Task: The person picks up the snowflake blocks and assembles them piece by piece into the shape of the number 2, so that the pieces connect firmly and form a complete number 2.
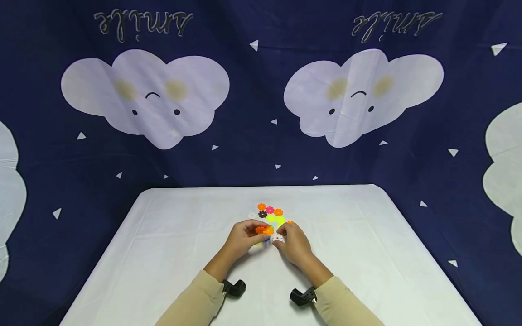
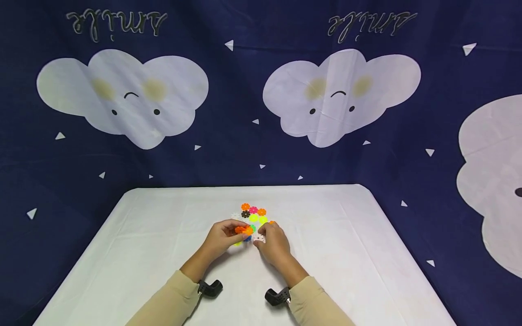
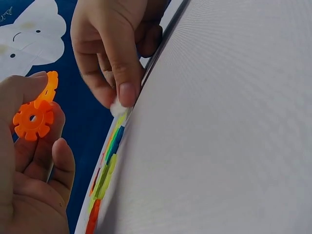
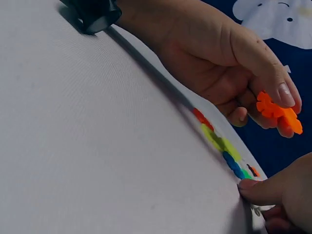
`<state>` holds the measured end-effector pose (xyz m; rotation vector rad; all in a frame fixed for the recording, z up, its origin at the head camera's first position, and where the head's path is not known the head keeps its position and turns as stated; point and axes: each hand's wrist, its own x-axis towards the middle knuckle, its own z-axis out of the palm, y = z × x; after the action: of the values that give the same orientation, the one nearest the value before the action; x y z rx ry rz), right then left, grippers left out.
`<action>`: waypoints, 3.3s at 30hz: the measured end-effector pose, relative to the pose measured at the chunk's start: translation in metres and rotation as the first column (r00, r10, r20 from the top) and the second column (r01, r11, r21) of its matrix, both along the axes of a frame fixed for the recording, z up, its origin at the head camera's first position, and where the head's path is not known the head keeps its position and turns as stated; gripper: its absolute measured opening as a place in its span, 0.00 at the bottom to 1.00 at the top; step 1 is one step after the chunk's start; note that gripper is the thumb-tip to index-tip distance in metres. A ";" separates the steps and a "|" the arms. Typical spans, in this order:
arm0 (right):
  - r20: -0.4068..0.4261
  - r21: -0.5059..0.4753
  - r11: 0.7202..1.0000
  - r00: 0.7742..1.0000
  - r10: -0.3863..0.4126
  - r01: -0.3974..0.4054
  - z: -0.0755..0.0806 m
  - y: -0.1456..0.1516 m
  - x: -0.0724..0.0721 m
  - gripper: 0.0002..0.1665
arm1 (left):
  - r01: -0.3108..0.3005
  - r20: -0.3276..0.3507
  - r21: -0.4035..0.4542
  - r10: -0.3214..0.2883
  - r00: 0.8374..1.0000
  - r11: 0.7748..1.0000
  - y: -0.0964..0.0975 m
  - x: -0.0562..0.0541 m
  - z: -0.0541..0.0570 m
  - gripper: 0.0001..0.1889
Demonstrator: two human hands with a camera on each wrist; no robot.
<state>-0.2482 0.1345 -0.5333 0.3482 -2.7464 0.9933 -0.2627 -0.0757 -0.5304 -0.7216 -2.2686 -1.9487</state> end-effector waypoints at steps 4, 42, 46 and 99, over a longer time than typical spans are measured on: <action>-0.024 -0.125 0.989 0.997 0.073 -0.076 -0.001 0.005 0.001 0.14 | -0.005 -0.011 -0.010 0.005 1.000 1.000 0.001 0.000 -0.001 0.13; 0.001 -0.696 0.697 0.971 0.240 -0.171 0.001 0.013 0.001 0.12 | 0.024 0.054 0.021 -0.025 0.998 0.999 -0.001 -0.002 -0.006 0.13; -0.010 -0.672 0.719 0.973 0.230 -0.177 0.001 0.013 0.003 0.11 | 0.031 0.060 -0.003 -0.031 0.998 1.000 -0.003 -0.001 -0.003 0.15; -0.022 -0.041 0.987 0.988 0.152 -0.153 -0.005 -0.020 -0.010 0.14 | -0.171 0.255 0.258 0.104 0.961 0.951 0.000 -0.011 -0.010 0.12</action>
<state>-0.2580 0.1141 -0.5385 0.5646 -2.7103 1.0779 -0.2737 -0.0760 -0.5405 -0.3030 -2.0277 -2.3250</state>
